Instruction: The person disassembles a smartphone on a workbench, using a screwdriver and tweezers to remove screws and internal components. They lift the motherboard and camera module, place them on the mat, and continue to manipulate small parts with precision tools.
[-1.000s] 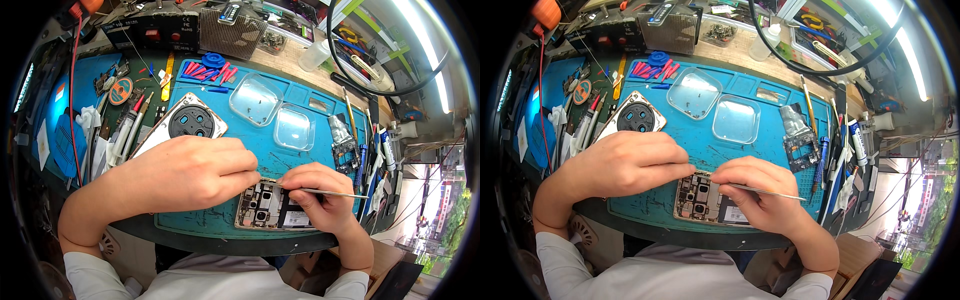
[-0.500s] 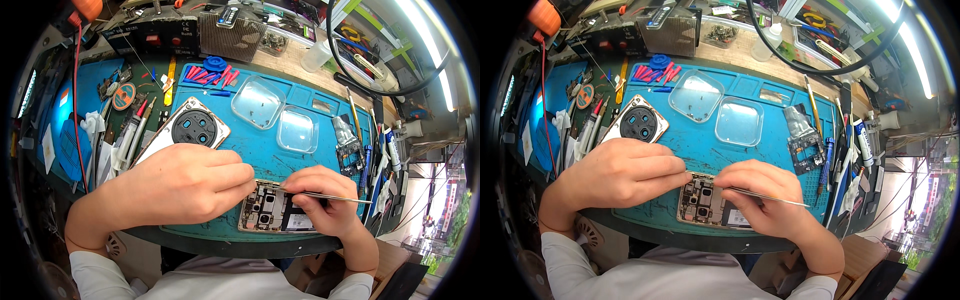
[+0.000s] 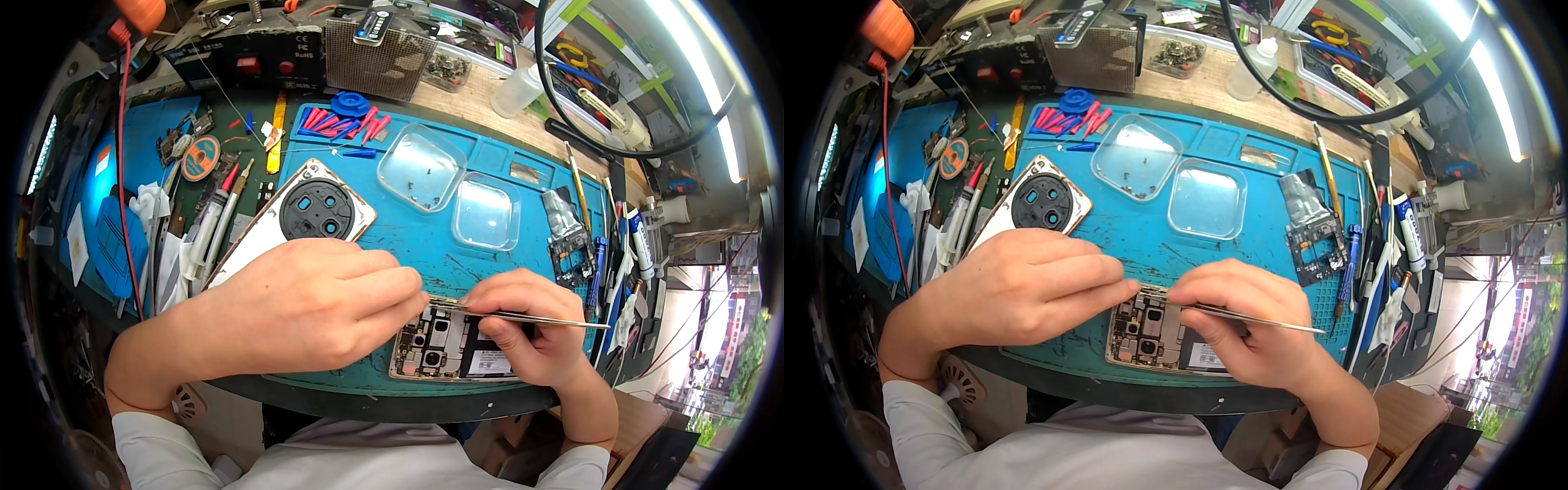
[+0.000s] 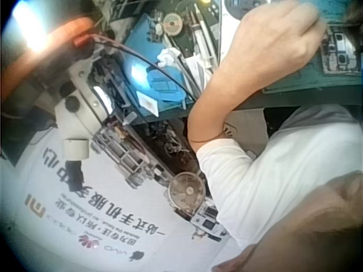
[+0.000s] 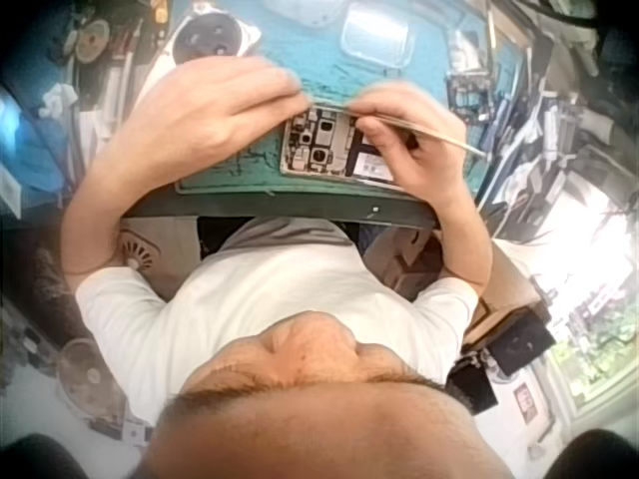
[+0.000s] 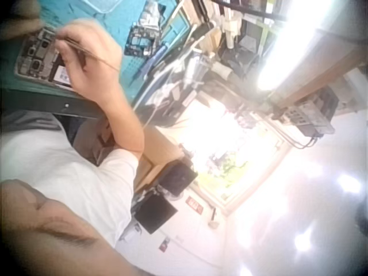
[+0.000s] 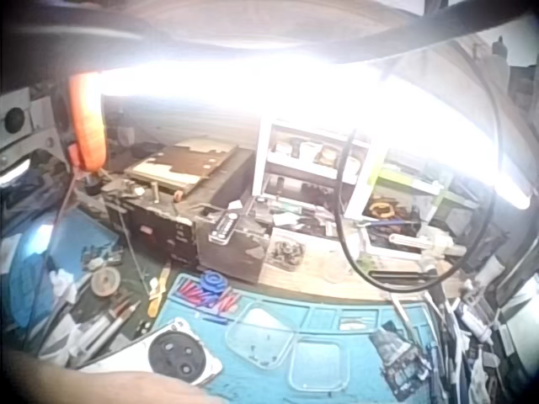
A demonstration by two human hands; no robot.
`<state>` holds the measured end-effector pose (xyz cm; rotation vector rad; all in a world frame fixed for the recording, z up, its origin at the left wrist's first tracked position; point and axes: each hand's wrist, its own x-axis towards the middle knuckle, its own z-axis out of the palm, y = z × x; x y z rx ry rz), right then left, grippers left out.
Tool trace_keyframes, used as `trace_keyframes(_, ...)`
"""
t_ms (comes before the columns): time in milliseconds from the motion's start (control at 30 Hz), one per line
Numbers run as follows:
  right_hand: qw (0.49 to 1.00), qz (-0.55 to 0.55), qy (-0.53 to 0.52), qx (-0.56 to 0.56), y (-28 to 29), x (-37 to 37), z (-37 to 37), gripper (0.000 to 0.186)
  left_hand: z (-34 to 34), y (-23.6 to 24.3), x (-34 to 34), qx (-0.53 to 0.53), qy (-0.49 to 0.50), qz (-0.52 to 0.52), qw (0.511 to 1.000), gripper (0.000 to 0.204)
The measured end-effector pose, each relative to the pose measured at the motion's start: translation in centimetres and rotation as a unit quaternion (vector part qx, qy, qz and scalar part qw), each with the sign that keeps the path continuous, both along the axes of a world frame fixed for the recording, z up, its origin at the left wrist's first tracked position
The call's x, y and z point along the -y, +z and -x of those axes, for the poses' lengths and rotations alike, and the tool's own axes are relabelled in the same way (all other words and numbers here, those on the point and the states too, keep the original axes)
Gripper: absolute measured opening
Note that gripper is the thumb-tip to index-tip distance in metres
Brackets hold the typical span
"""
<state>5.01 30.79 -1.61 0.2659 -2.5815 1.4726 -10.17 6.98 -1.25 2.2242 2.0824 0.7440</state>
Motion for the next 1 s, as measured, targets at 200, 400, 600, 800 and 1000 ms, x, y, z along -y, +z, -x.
trace_keyframes(200, 1.0, -0.022, 0.015, 0.004, 0.2, -0.1, 0.0, 0.015, -0.1, 0.0, 0.0, 0.001, 0.003, -0.001, 1.0, 0.033)
trace_keyframes(400, 1.0, -0.017, 0.003, -0.005, 0.0, 0.2, 0.0, 0.016, 0.0, 0.3, 0.2, 0.011, 0.006, 0.019, 1.0, 0.032)
trace_keyframes(600, 1.0, -0.024, 0.0, -0.003, 0.1, 0.2, 0.0, 0.016, 0.3, 0.8, 0.2, 0.022, 0.005, 0.039, 0.999, 0.033)
trace_keyframes(800, 1.0, -0.026, 0.001, -0.004, 0.1, 0.1, 0.0, 0.016, 0.1, 0.8, 0.3, -0.003, 0.0, 0.037, 0.999, 0.032)
trace_keyframes(1000, 1.0, -0.023, 0.0, -0.003, 0.0, 0.1, 0.0, 0.017, 0.0, 1.1, 0.3, -0.008, 0.001, 0.051, 0.999, 0.031)
